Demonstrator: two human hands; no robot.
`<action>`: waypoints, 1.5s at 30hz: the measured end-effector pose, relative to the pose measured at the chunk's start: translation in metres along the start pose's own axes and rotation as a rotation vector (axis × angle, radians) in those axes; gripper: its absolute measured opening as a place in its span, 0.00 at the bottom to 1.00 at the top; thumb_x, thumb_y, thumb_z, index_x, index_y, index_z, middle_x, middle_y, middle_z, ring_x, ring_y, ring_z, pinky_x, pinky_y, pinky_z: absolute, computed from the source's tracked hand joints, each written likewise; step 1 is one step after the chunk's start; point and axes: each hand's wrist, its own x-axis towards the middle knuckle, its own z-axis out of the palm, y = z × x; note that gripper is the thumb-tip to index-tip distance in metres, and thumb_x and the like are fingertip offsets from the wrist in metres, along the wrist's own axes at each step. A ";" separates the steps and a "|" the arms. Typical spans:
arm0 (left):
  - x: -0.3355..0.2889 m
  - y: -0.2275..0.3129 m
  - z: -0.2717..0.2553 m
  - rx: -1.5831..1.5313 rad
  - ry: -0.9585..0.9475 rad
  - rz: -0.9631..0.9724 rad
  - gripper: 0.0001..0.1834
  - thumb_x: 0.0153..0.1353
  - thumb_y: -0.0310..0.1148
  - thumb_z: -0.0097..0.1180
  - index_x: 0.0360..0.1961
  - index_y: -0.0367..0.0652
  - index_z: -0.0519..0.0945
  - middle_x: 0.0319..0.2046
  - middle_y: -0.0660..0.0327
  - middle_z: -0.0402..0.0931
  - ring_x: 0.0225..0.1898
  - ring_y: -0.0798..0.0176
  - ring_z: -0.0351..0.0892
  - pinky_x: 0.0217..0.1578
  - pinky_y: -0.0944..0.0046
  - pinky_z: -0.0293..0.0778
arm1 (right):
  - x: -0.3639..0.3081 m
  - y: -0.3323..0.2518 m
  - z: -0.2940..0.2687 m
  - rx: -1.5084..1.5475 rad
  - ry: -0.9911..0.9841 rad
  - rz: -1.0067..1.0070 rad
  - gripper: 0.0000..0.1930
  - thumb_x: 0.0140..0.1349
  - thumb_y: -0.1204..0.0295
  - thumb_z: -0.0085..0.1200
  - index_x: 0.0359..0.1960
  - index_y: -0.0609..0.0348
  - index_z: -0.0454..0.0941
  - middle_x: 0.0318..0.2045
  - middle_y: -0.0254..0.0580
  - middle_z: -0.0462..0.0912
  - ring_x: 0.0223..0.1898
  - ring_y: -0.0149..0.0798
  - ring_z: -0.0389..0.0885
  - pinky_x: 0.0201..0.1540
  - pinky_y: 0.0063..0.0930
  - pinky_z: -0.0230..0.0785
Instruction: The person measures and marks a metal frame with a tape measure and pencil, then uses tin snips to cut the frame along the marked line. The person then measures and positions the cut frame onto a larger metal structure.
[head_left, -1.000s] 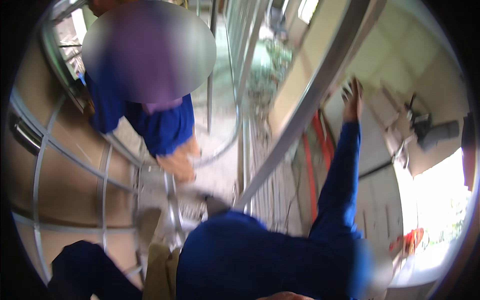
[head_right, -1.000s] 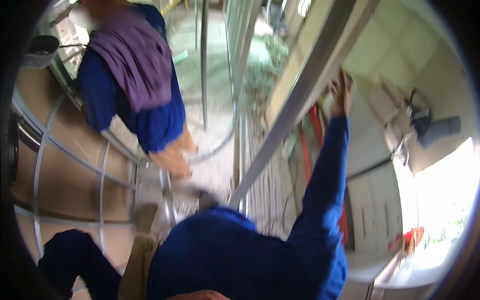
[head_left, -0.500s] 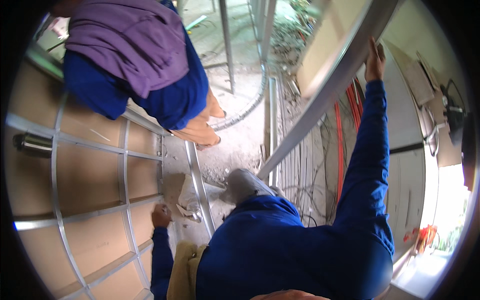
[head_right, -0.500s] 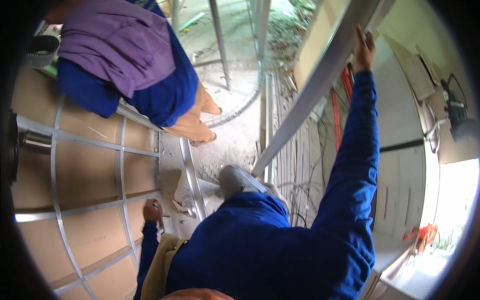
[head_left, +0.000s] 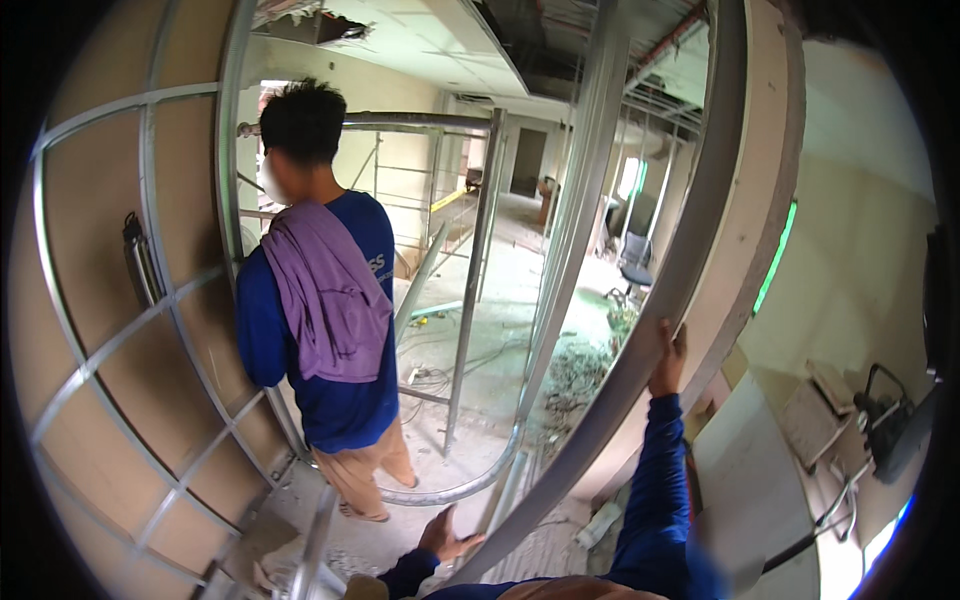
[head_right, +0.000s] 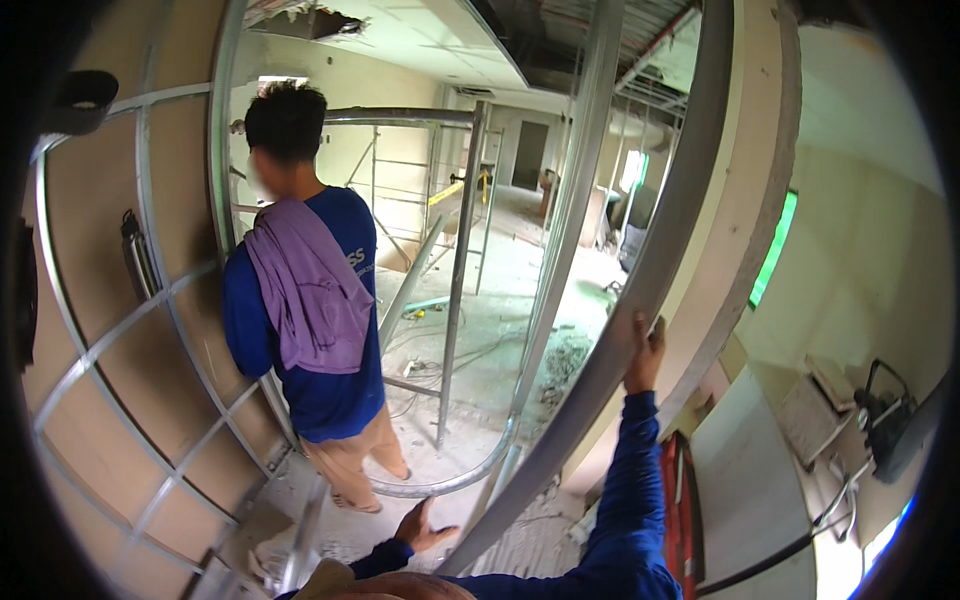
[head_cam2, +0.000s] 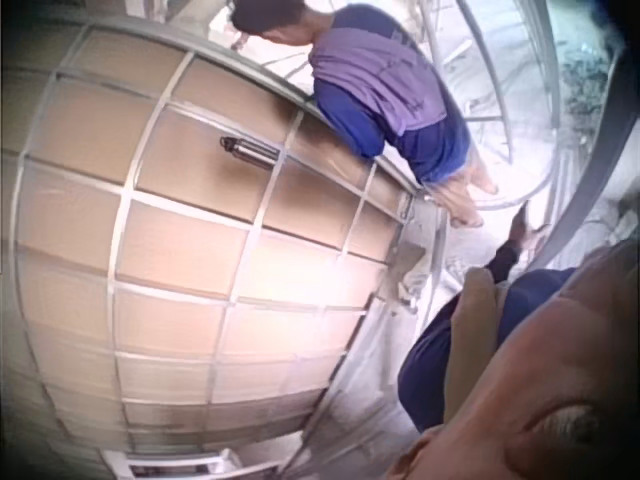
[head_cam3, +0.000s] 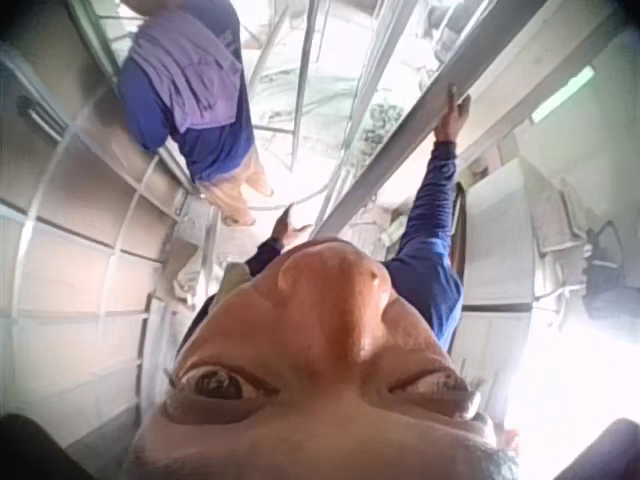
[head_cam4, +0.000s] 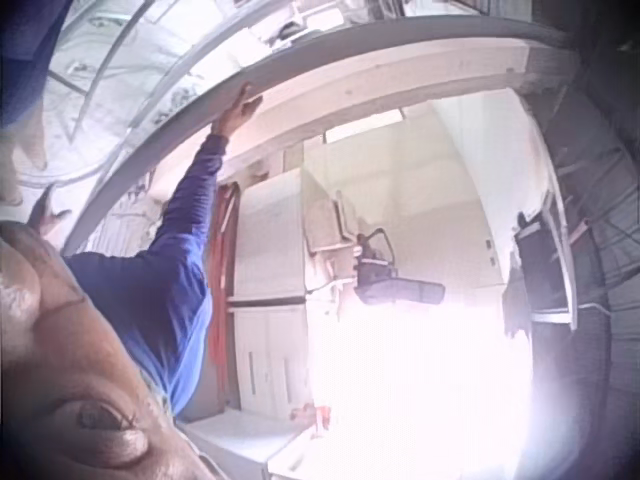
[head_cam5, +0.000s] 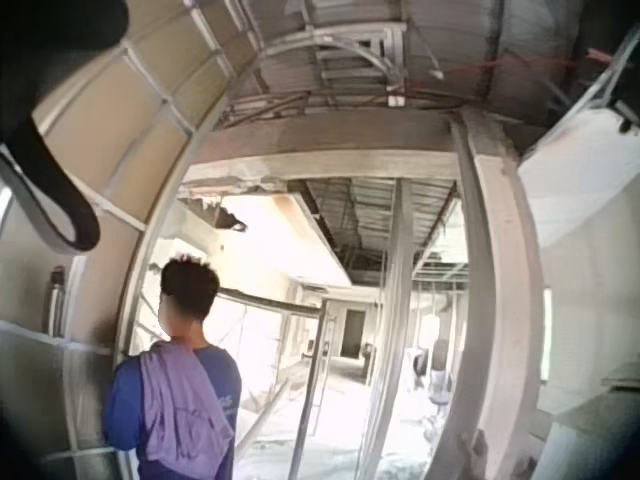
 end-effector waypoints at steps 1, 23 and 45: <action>0.025 0.018 0.026 -0.007 -0.019 -0.021 0.56 0.47 0.65 0.66 0.60 0.23 0.65 0.52 0.31 0.72 0.54 0.36 0.74 0.56 0.50 0.72 | 0.005 -0.012 0.008 0.147 0.005 0.151 0.26 0.69 0.64 0.53 0.62 0.70 0.66 0.55 0.55 0.76 0.57 0.41 0.73 0.61 0.31 0.63; -0.011 0.136 -0.030 0.614 0.514 -0.305 0.19 0.63 0.46 0.55 0.20 0.44 0.73 0.17 0.49 0.73 0.22 0.43 0.78 0.23 0.48 0.71 | 0.056 -0.187 0.054 -0.255 0.077 -0.728 0.24 0.71 0.68 0.45 0.66 0.64 0.60 0.60 0.63 0.68 0.62 0.53 0.67 0.65 0.41 0.57; -0.527 0.237 -0.174 0.555 0.761 -0.578 0.21 0.69 0.45 0.50 0.28 0.36 0.76 0.24 0.47 0.74 0.29 0.39 0.74 0.31 0.47 0.68 | -0.118 -0.411 0.030 1.483 -0.685 0.535 0.29 0.71 0.46 0.41 0.54 0.61 0.70 0.42 0.47 0.82 0.41 0.44 0.84 0.43 0.37 0.81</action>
